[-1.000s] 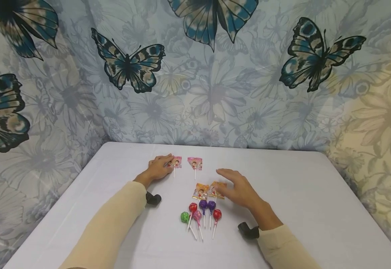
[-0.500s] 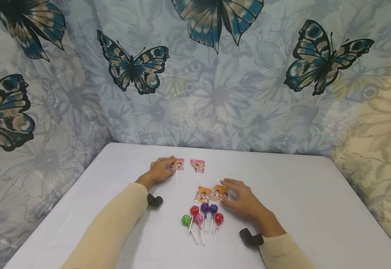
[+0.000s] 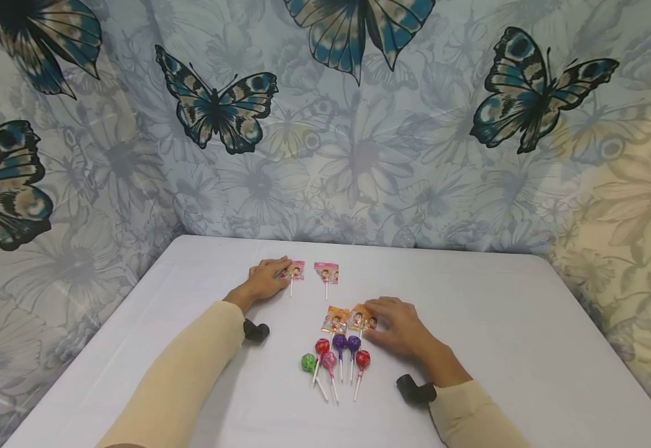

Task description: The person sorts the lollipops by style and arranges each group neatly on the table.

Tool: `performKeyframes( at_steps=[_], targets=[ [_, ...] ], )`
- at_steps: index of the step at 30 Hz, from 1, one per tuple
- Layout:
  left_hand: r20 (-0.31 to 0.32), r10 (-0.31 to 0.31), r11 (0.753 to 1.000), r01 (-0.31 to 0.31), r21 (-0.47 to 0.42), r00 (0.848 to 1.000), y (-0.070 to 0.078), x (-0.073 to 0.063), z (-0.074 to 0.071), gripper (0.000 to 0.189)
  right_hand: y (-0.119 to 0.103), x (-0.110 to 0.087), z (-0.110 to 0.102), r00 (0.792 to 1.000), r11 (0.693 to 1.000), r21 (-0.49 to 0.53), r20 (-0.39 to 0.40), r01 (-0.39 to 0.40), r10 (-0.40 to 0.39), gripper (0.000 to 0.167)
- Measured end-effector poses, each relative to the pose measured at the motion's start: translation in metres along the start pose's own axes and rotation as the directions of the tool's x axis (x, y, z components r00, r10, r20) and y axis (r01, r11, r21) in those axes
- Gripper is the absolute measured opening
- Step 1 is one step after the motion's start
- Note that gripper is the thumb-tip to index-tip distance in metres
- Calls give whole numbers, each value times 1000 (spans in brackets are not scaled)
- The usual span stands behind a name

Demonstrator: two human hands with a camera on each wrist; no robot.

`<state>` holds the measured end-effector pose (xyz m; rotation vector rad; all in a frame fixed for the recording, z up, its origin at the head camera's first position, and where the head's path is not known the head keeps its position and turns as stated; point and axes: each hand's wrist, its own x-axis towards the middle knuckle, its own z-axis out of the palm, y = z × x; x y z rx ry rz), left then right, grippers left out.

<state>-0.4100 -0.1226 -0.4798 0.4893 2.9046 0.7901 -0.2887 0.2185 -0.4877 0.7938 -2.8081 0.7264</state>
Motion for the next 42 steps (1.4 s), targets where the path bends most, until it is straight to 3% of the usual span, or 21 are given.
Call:
performKeyframes(
  at_steps=[7,19,29,42],
  targets=[
    [-3,5,1000,-5,-8,1000,0,0,-1,57,-1,2,-2,996,997,-50,-50,65,-67,54],
    [-6,-1,1000,1,-24,1000,0,0,0,57,-4,1,-4,997,999,-45,-71,16,-19,52],
    [1,-6,1000,6,-26,1000,1,0,0,58,-6,1,-4,998,995,-90,-46,41,-46,51],
    [6,-11,1000,11,-23,1000,0,0,0,57,-5,0,-11,981,987,-117,-147,108,-125,50]
  ],
)
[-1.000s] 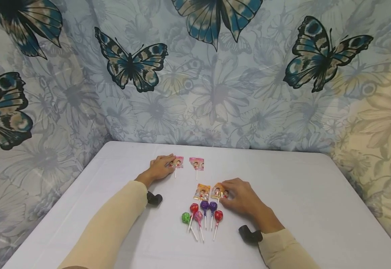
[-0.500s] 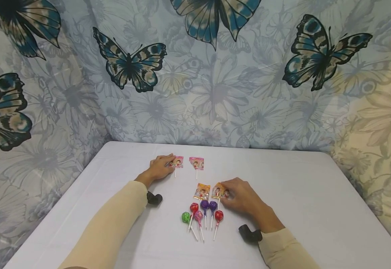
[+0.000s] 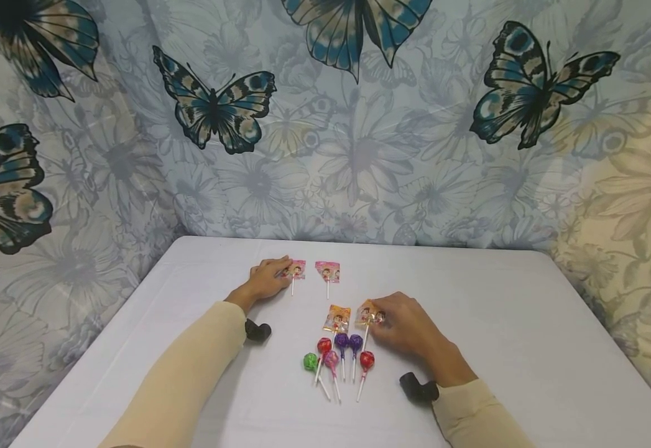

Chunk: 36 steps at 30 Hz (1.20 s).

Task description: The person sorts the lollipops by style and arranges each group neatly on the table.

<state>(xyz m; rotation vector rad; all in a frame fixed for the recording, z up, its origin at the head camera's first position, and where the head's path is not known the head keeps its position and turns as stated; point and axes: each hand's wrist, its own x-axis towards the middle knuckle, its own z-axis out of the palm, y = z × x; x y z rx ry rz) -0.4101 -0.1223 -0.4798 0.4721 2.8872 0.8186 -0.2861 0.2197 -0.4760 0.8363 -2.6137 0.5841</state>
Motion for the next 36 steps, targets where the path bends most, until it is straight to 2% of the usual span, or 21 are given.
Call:
performKeyframes(
  at_steps=[4,10,16,27,36],
  targets=[
    [-2,2,1000,-2,-5,1000,0,0,0,57,6,1,-1,998,1000,14,-51,23,-23,50],
    [-5,7,1000,-7,-13,1000,-1,0,0,57,12,7,-6,997,999,41,-79,3,1,49],
    [-5,-6,1000,6,-4,1000,-3,0,2,57,21,19,-12,993,997,61,-106,55,-48,46],
    [-12,-3,1000,3,4,1000,1,-1,-1,57,41,46,-13,999,998,52,-2,-46,46,48],
    [-18,14,1000,-14,-2,1000,2,-3,2,56,52,67,-7,994,997,40,90,-72,68,49]
  ],
)
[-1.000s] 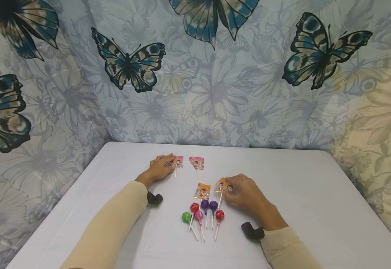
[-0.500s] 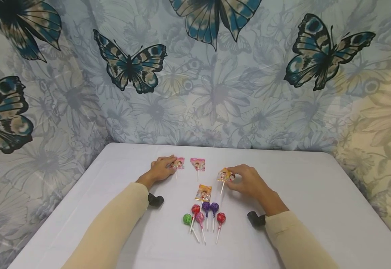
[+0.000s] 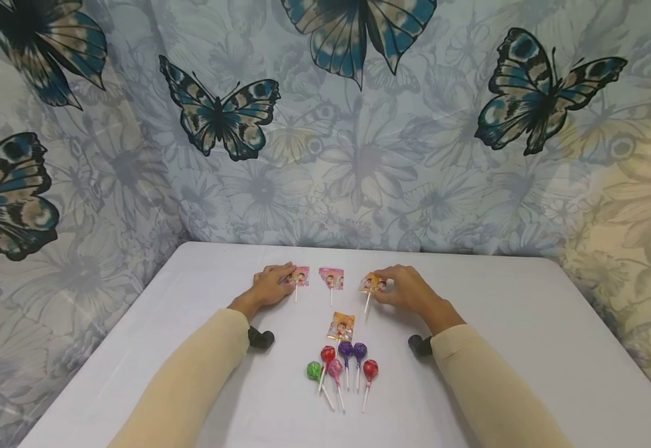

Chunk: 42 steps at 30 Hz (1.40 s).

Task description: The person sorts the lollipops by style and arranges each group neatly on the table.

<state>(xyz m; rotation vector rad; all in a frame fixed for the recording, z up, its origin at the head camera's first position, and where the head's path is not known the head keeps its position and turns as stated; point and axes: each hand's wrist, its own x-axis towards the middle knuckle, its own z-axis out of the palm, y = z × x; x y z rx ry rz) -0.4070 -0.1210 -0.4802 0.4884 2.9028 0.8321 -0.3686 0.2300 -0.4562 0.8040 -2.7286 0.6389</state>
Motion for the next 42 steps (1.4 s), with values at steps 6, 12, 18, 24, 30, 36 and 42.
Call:
performKeyframes(
  at_steps=[6,12,18,24,30,36,42],
  targets=[
    [4,0,1000,0,-5,1000,-2,1,3,56,5,9,4,996,999,6,80,-48,48,51],
    [-6,-5,1000,5,3,1000,-2,2,1,55,6,16,6,988,997,6,134,-82,81,53],
    [0,-6,1000,6,13,1000,-1,1,1,56,13,20,11,976,997,-13,205,-70,71,51],
    [5,-13,1000,13,15,1000,-1,2,1,56,17,20,12,968,997,-49,241,-54,65,51],
    [-1,-22,1000,22,7,1000,-3,2,3,55,16,22,12,963,998,-43,262,-50,60,50],
    [-8,-28,1000,28,-7,1000,-3,2,3,55,15,26,13,959,997,-64,277,-35,51,49],
    [-9,-23,1000,23,6,1000,-1,2,3,55,17,27,15,961,997,-64,272,-33,49,45]
  ],
)
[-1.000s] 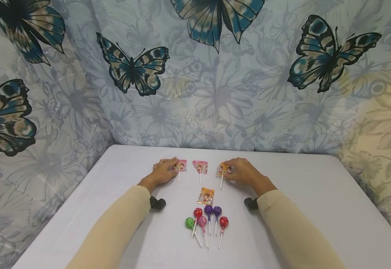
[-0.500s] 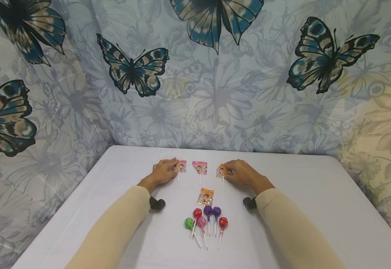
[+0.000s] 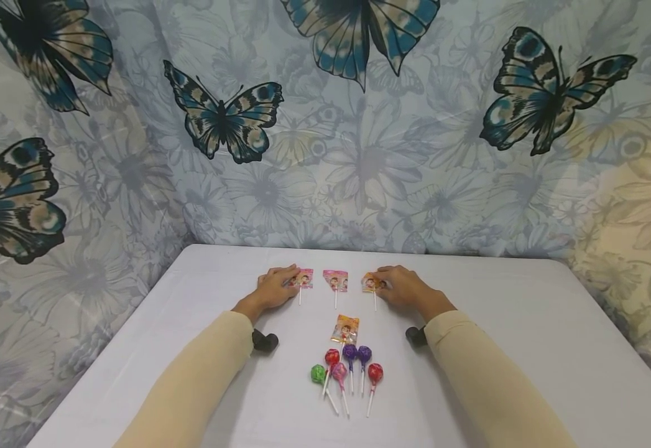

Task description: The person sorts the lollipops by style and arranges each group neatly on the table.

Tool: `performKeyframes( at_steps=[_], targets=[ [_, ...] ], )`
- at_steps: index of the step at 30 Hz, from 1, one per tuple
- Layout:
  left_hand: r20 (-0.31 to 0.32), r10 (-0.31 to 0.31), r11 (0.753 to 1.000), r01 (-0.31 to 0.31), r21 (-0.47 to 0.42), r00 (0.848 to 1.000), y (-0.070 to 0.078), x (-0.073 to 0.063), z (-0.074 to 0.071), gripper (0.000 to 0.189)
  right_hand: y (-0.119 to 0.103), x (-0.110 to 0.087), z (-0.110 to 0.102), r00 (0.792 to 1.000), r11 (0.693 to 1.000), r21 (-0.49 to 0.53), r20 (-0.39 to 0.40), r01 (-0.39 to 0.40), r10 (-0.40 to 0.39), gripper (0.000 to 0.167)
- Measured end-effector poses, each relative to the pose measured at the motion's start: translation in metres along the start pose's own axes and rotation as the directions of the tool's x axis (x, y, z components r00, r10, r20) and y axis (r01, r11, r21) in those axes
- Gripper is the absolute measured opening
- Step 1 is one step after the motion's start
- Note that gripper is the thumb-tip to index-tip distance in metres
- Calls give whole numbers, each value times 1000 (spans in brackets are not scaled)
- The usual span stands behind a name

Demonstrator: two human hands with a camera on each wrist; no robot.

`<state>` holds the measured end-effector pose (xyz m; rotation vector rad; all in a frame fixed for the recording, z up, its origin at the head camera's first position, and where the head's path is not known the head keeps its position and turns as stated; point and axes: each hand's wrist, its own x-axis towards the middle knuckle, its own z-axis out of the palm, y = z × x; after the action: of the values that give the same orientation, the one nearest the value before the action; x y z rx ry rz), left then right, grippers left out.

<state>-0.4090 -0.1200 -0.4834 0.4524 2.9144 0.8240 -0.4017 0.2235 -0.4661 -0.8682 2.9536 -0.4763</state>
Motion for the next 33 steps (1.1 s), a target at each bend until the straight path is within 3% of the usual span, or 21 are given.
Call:
performKeyframes(
  at_steps=[12,22,33],
  targets=[
    [8,10,1000,-10,5,1000,2,-2,1,55,0,-2,1,999,999,23,13,-45,45,45],
    [16,10,1000,-10,-4,1000,3,-2,2,57,1,-10,-1,998,998,56,-50,-26,29,47],
    [4,15,1000,-15,-6,1000,1,-2,-2,55,-14,-24,-20,989,992,124,-143,-14,32,56]
  ],
)
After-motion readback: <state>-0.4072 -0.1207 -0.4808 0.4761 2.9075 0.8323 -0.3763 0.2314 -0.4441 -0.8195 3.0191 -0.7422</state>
